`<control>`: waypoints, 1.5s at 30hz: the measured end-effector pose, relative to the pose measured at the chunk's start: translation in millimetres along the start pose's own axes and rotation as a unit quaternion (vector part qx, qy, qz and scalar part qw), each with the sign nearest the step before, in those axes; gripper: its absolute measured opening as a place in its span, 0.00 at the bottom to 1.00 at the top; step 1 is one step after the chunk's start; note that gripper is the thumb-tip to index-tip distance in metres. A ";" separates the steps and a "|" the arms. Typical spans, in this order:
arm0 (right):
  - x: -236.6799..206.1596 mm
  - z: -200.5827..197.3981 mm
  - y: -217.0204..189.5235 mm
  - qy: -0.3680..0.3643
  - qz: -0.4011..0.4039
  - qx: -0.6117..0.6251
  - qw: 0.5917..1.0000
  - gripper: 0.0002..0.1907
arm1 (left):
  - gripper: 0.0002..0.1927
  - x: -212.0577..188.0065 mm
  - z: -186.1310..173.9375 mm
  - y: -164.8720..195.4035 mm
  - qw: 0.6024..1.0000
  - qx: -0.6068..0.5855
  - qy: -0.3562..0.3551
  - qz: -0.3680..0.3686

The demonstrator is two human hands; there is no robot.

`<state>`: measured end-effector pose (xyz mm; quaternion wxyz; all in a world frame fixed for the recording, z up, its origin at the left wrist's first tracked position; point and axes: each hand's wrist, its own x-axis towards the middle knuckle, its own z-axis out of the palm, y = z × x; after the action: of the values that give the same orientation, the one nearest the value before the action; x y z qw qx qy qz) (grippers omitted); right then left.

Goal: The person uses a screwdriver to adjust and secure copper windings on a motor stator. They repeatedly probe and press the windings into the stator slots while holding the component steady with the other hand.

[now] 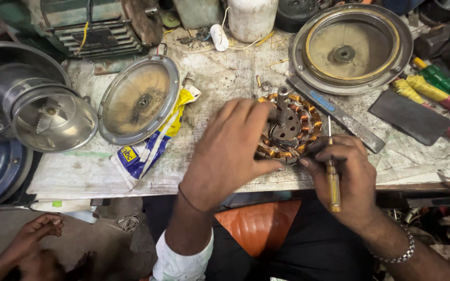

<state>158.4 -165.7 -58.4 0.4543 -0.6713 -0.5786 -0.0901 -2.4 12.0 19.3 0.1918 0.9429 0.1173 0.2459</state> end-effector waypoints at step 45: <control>-1.3 0.7 -5.3 0.023 -0.147 -0.073 0.986 0.22 | 0.08 -0.7 26.8 21.1 0.996 0.012 -0.032 0.080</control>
<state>153.1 -166.6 -57.0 0.3991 -0.6085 -0.6518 -0.2135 13.3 -15.4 6.3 0.1638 0.9588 0.0381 0.2288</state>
